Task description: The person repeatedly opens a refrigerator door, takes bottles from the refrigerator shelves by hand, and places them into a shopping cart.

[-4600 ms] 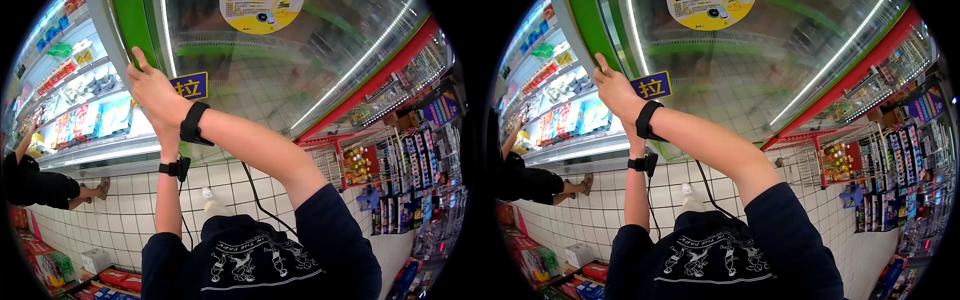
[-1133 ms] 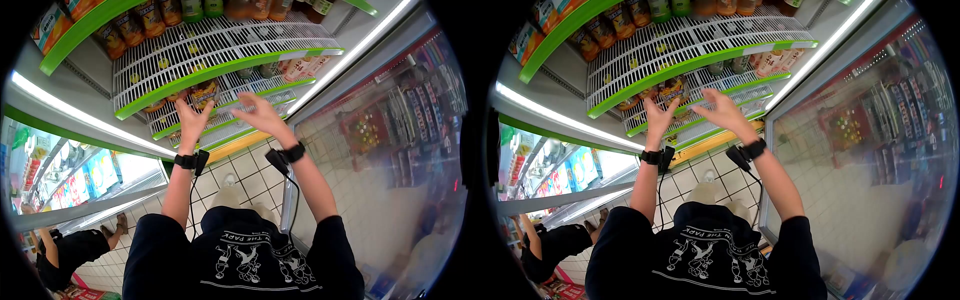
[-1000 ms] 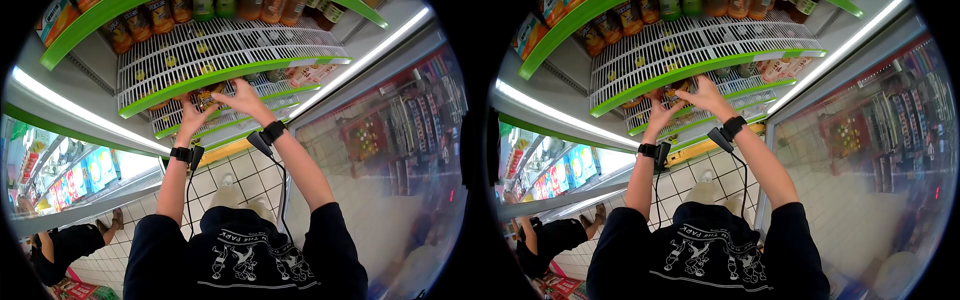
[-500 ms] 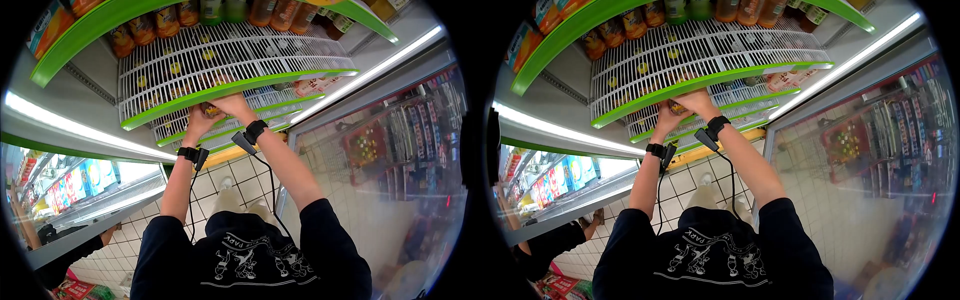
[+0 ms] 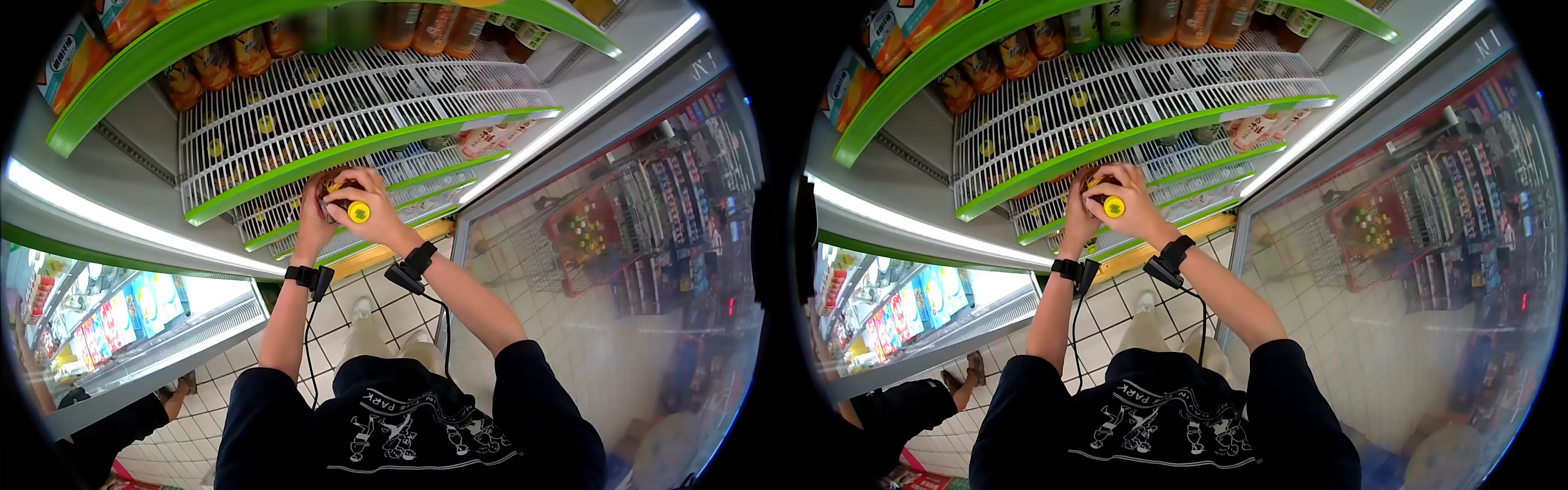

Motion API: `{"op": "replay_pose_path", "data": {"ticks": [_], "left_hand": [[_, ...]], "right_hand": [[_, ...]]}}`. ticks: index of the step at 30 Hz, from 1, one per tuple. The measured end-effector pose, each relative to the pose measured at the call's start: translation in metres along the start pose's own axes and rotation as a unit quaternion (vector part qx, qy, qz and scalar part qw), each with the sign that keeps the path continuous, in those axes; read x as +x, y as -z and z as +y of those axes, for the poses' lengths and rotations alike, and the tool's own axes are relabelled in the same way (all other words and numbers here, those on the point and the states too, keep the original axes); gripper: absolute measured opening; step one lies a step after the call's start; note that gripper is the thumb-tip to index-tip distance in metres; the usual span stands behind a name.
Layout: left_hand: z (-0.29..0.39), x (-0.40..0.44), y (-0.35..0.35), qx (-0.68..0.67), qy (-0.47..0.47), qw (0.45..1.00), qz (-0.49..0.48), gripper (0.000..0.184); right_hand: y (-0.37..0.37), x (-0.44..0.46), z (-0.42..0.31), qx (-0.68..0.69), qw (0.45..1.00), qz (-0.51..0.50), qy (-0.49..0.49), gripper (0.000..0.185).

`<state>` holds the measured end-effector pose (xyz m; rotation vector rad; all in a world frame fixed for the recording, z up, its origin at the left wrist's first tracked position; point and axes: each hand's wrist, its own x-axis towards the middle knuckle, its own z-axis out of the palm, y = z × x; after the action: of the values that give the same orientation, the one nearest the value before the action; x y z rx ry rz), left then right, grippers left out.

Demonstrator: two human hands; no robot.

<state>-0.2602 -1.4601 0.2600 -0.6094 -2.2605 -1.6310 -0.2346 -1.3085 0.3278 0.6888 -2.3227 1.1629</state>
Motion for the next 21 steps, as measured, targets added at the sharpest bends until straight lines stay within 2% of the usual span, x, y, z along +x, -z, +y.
{"op": "replay_pose_path", "data": {"ticks": [5, 8, 11, 15, 21], "left_hand": [[0.024, -0.014, 0.001, -0.009, -0.008, 1.0, -0.002, 0.071], [0.047, -0.02, -0.002, 0.006, -0.085, 0.996, -0.008, 0.072], [0.074, -0.025, -0.008, -0.021, -0.117, 0.993, -0.024, 0.073], [0.111, -0.037, -0.02, -0.093, -0.145, 0.984, -0.042, 0.08], [0.136, -0.082, -0.026, -0.07, -0.199, 0.976, -0.047, 0.094]], "right_hand": [[0.023, -0.011, -0.024, 0.023, 0.997, 0.02, 0.067, 0.013], [0.053, -0.013, -0.044, 0.045, 0.996, 0.016, 0.069, 0.014], [0.081, -0.019, -0.065, 0.056, 0.996, 0.005, 0.071, 0.014], [0.11, -0.032, -0.091, 0.068, 0.996, 0.015, 0.059, 0.012], [0.136, -0.075, -0.14, 0.09, 0.994, 0.049, 0.046, 0.01]]}}
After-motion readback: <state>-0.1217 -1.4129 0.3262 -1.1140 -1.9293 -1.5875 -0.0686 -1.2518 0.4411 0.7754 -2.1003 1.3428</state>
